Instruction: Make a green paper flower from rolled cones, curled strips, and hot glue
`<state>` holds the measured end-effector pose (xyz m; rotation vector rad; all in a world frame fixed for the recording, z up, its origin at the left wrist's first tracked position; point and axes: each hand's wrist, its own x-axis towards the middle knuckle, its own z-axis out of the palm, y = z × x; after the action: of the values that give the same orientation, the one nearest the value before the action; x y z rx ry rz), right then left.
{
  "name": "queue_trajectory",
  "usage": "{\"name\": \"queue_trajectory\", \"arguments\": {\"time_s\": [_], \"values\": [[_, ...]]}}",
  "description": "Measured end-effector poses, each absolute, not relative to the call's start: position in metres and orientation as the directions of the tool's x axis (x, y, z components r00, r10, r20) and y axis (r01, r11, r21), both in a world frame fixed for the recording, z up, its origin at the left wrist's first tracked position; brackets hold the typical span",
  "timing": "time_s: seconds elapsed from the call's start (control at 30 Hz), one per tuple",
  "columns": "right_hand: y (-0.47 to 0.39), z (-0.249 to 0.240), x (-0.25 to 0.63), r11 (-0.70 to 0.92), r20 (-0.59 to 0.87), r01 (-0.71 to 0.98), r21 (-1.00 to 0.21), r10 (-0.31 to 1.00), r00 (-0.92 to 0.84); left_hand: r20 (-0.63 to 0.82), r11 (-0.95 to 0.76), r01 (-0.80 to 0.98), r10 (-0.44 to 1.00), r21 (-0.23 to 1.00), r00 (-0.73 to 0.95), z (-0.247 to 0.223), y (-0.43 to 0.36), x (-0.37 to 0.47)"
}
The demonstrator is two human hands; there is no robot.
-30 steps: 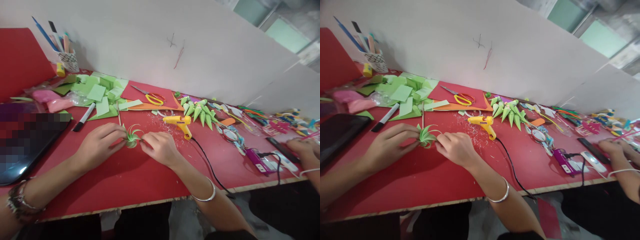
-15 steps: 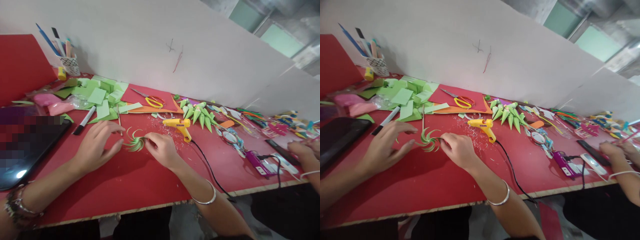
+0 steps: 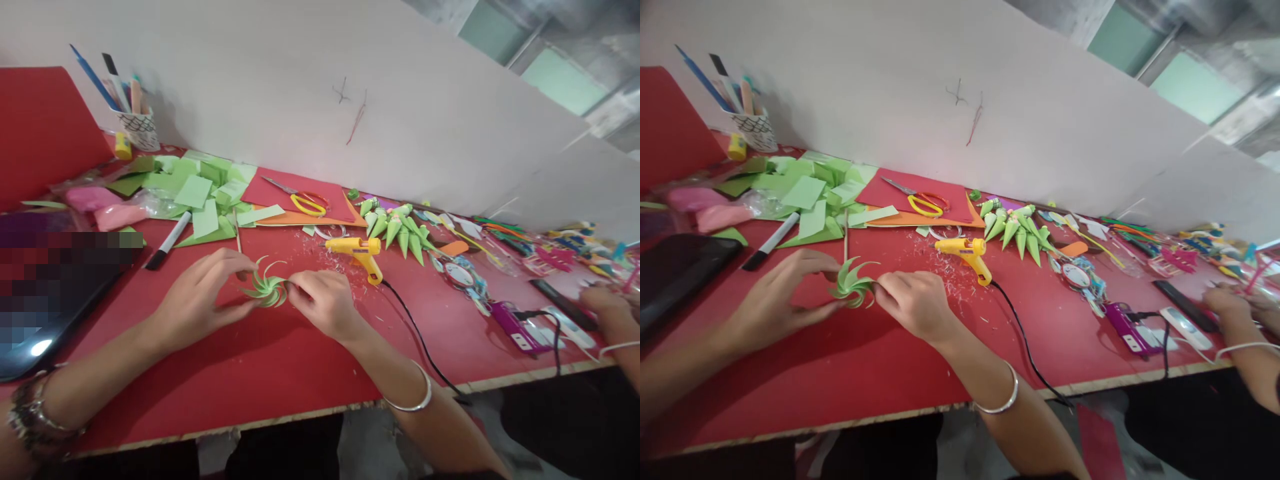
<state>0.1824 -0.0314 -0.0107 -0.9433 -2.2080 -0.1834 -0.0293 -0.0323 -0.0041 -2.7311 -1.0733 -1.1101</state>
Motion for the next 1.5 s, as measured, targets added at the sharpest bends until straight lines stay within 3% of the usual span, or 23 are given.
{"name": "queue_trajectory", "arguments": {"time_s": [0.23, 0.47, 0.63, 0.73, 0.97, 1.1, 1.23, 1.5], "values": [[-0.032, -0.010, 0.181, 0.719, 0.678, 0.668, -0.189, 0.588, -0.442, 0.666, -0.751, 0.630, 0.574, 0.196, 0.477, -0.001, -0.035, -0.028], [-0.033, -0.011, 0.181, 0.722, 0.665, 0.661, -0.207, 0.599, -0.446, 0.628, -0.789, 0.598, 0.538, 0.140, 0.563, -0.001, -0.034, -0.028], [-0.033, -0.010, 0.181, 0.721, 0.634, 0.652, -0.236, 0.623, -0.459, 0.655, -0.782, 0.601, 0.543, 0.165, 0.526, -0.003, -0.034, -0.028], [-0.034, -0.008, 0.180, 0.701, 0.563, 0.653, -0.287, 0.675, -0.477, 0.630, -0.778, 0.611, 0.548, 0.144, 0.550, -0.004, -0.032, -0.029], [-0.031, -0.006, 0.180, 0.603, 0.235, 0.701, -0.381, 0.796, -0.557, 0.557, -0.768, 0.622, 0.587, 0.154, 0.587, -0.006, -0.029, -0.030], [-0.031, -0.006, 0.180, 0.592, 0.183, 0.701, -0.397, 0.800, -0.572, 0.537, -0.734, 0.642, 0.642, 0.223, 0.547, -0.007, -0.030, -0.030], [-0.033, -0.005, 0.179, 0.582, 0.183, 0.683, -0.441, 0.804, -0.566, 0.424, -0.656, 0.676, 0.746, 0.337, 0.513, -0.003, -0.032, -0.027], [-0.031, -0.006, 0.180, 0.484, 0.216, 0.533, -0.694, 0.846, -0.487, 0.174, -0.457, 0.603, 0.867, 0.654, 0.468, -0.006, -0.030, -0.020]]}}
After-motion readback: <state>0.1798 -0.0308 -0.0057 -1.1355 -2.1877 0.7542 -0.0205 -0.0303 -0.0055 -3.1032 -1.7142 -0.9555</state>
